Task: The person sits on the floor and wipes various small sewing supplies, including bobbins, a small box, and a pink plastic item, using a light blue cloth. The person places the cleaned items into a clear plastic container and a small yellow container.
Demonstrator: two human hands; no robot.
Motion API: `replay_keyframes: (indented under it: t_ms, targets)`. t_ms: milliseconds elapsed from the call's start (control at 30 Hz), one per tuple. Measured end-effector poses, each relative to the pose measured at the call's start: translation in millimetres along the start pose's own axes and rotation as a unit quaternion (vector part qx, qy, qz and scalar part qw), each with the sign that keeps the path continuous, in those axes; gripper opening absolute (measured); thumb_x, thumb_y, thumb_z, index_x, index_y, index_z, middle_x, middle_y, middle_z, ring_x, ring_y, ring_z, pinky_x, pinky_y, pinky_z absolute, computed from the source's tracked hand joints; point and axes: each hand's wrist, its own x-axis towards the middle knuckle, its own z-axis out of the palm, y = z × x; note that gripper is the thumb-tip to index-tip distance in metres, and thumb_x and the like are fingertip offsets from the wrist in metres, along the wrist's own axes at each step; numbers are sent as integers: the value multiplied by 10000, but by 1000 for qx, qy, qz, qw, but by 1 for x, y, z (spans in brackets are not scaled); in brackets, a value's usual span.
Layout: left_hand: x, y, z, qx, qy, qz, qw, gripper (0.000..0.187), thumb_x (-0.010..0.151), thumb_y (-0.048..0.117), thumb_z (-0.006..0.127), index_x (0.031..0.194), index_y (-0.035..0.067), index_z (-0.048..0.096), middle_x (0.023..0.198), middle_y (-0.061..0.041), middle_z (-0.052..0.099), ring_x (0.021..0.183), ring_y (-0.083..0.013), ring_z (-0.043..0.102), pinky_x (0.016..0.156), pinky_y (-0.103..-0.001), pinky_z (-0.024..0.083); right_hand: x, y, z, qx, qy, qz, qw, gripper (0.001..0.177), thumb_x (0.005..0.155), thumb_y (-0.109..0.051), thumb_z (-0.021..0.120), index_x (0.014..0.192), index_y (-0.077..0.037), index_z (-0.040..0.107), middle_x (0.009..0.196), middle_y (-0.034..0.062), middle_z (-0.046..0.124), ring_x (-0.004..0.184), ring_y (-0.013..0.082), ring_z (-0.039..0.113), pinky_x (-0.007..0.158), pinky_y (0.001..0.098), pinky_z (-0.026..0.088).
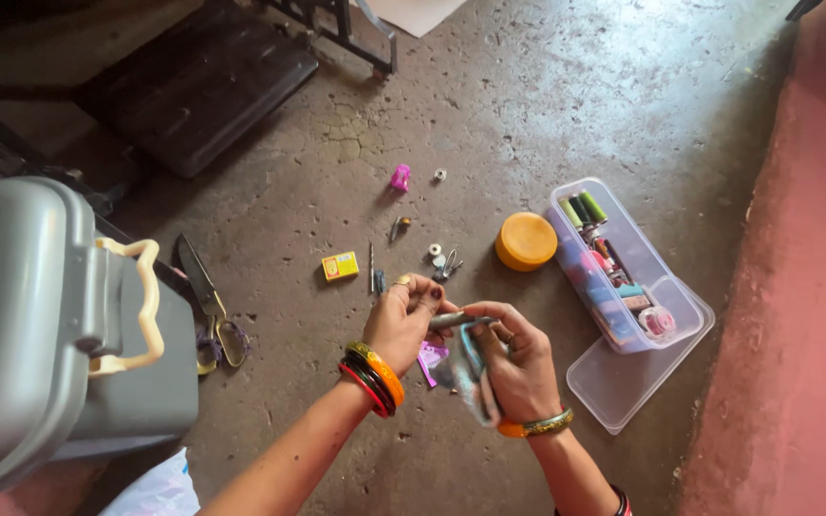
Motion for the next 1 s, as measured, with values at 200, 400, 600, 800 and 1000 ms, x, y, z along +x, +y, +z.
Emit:
replay_keyframes:
  t_ms: [200,400,600,800,1000]
  targets:
    - [-20,9,7,64,-72,25,995,194,942,101,708,1103,-5,727,870,-58,762,693,-87,686,611,-250,583,1,-10,-7,-42,38,27,998,224,964,-2,598,1149,-35,721,897,55,772,782,73,663,665,234,538]
    - [-18,25,9,88,-75,17,993,165,911,88,725,1047,-1,752,876,-58,780,740,-95,736,675,-254,639,13,-41,-23,-259,-89,41,961,292,995,-240,569,1209,-58,646,920,85,775,879,115,752,750,304,583]
    - [8,46,15,200,-125,-31,971,211,821,65,771,1020,1,744,864,-106,786,743,-147,765,673,-279,633,76,-42,-49,-402,-307,173,845,438,1035,-438,472,1154,-103,728,990,86,789,922,198,742,865,371,548]
    - [86,35,9,130,-61,-121,982,294,780,0,810,1046,-11,685,922,-150,772,768,-197,751,657,-319,627,151,-10,-45,-458,-324,118,819,415,1012,-444,544,1165,-119,752,1005,61,791,932,180,721,886,350,538]
    - [169,3,2,24,-7,-191,981,278,843,15,750,1095,-42,648,969,-190,758,773,-248,764,703,-376,657,178,16,-54,-304,-163,287,894,349,968,-359,627,1239,-171,742,1061,6,783,966,118,705,861,323,554]
